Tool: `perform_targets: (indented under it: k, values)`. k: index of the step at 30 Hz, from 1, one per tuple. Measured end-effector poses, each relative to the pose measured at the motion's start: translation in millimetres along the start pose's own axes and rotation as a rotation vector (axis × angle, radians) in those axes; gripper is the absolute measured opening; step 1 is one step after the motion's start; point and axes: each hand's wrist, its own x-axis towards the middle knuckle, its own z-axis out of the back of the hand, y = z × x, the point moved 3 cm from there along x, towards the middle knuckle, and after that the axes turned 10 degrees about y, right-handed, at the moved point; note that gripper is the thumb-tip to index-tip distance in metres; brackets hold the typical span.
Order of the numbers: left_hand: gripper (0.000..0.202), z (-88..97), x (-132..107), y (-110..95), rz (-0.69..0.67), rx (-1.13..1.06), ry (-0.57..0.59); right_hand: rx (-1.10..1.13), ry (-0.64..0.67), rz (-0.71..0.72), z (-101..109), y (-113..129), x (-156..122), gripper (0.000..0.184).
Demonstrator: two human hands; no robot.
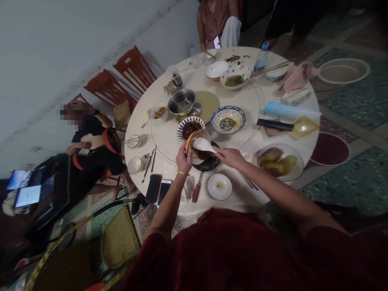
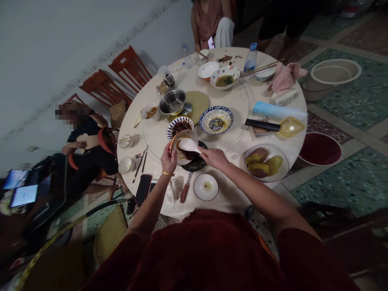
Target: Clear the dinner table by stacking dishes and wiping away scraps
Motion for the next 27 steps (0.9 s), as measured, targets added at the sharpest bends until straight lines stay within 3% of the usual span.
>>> perform_targets:
  k: [4, 8, 13, 18, 23, 27]
  values:
    - [0.047, 3.0, 1.9, 0.2, -0.054, 0.013, -0.044, -0.062, 0.065, 0.013, -8.8, 0.9, 1.1, 0.048]
    - [0.047, 4.1, 3.8, -3.4, -0.087, 0.037, -0.01, -0.111, 0.123, 0.012, -16.6, -3.9, -4.0, 0.048]
    - [0.051, 1.1, 4.9, -11.0, -0.09, 0.149, 0.08, -0.197, 0.133, 0.126, -9.4, -0.5, -4.4, 0.046]
    - [0.052, 9.1, 4.9, -11.2, -0.108, 0.241, 0.127, -0.298, 0.196, 0.077, -5.7, -9.9, -7.0, 0.044]
    - [0.051, 14.5, 4.7, -15.8, -0.121, 0.28, 0.11, -0.278, 0.105, 0.084, 4.5, 3.7, -0.9, 0.046]
    - [0.052, 19.5, 5.6, -18.9, -0.116, 0.295, 0.101, -0.3, 0.161, 0.056, 4.3, 5.3, -0.1, 0.045]
